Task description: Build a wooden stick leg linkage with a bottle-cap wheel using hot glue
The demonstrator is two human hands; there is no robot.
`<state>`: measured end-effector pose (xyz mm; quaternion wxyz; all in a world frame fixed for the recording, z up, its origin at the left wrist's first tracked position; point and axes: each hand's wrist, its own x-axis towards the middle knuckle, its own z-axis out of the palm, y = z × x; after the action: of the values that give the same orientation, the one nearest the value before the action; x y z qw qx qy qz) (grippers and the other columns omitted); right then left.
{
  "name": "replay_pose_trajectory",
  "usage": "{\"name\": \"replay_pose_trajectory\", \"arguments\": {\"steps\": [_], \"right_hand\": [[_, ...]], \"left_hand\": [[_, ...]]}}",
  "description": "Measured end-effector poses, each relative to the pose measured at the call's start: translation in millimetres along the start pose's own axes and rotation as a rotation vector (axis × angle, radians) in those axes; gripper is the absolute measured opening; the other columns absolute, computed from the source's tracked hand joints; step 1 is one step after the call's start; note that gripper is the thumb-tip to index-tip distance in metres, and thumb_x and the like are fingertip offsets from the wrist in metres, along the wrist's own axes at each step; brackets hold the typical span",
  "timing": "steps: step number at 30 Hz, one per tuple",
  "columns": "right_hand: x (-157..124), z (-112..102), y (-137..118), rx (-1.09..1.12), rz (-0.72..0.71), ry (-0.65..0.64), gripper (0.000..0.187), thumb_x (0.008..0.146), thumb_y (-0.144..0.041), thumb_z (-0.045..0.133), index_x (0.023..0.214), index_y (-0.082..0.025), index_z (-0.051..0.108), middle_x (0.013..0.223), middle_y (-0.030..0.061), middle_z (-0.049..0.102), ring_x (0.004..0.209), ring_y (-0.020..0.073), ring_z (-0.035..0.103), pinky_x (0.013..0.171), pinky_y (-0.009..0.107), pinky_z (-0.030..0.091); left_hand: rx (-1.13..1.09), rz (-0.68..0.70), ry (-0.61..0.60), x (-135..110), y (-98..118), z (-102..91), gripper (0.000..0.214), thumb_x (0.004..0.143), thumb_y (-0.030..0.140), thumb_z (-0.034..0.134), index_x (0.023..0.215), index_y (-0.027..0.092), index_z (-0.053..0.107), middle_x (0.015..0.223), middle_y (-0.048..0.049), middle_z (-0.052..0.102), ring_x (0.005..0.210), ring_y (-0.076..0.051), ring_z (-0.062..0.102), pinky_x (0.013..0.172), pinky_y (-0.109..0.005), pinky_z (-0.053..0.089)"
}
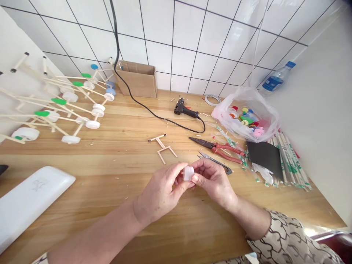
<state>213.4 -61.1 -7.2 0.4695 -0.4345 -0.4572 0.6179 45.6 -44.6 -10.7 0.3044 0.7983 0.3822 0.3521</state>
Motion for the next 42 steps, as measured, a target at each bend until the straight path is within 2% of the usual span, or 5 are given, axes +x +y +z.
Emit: {"name": "replay_pose_trajectory", "arguments": {"steps": [5, 12, 21, 26, 42], "right_hand": [[0.4, 0.0, -0.4, -0.04, -0.007, -0.001, 0.028, 0.075, -0.04, 0.072, 0.086, -0.016, 0.062, 0.073, 0.0026, 0.067, 0.062, 0.0126, 0.061, 0.055, 0.024, 0.051], [-2.3, 0.6, -2.5, -0.061, -0.044, -0.059, 0.028, 0.081, -0.04, 0.066, 0.096, -0.017, 0.059, 0.077, 0.0034, 0.067, 0.066, 0.0126, 0.062, 0.057, 0.024, 0.05], [-5.4, -0.8, -3.3, -0.133, -0.061, -0.077, 0.02, 0.083, -0.032, 0.065, 0.097, -0.018, 0.059, 0.086, 0.0052, 0.067, 0.08, 0.0159, 0.064, 0.074, 0.03, 0.052], [-4.7, -1.3, -3.3, -0.117, -0.081, -0.087, 0.019, 0.083, -0.031, 0.064, 0.097, -0.019, 0.058, 0.086, 0.0043, 0.066, 0.081, 0.0156, 0.064, 0.073, 0.03, 0.052], [-7.4, 0.5, 2.0, -0.047, -0.031, -0.026, 0.026, 0.075, -0.035, 0.073, 0.089, -0.017, 0.061, 0.079, 0.0039, 0.067, 0.073, 0.0146, 0.064, 0.067, 0.028, 0.054]], "left_hand": [[0.018, 0.074, 0.047, -1.1, -1.6, -0.5, 0.031, 0.087, 0.024, 0.056, 0.117, 0.02, 0.05, 0.099, -0.0065, 0.071, 0.081, -0.017, 0.068, 0.073, -0.028, 0.056], [-0.05, 0.044, -0.048, 1.3, 0.1, -7.1, 0.022, 0.087, 0.017, 0.054, 0.108, 0.022, 0.052, 0.083, 0.0031, 0.069, 0.07, -0.008, 0.065, 0.065, -0.015, 0.051], [-0.009, 0.09, 0.01, 0.0, -1.4, -4.8, 0.021, 0.088, 0.02, 0.054, 0.109, 0.019, 0.054, 0.093, -0.0039, 0.069, 0.076, -0.013, 0.066, 0.07, -0.023, 0.054], [-0.02, 0.138, 0.07, -0.1, -1.5, -3.7, 0.026, 0.087, 0.02, 0.055, 0.113, 0.019, 0.053, 0.098, -0.0057, 0.07, 0.08, -0.014, 0.066, 0.074, -0.024, 0.055], [-0.017, 0.078, 0.044, -2.4, 4.7, -5.3, 0.015, 0.086, 0.018, 0.055, 0.101, 0.019, 0.056, 0.08, -0.0008, 0.071, 0.067, -0.012, 0.067, 0.064, -0.021, 0.054]]}}
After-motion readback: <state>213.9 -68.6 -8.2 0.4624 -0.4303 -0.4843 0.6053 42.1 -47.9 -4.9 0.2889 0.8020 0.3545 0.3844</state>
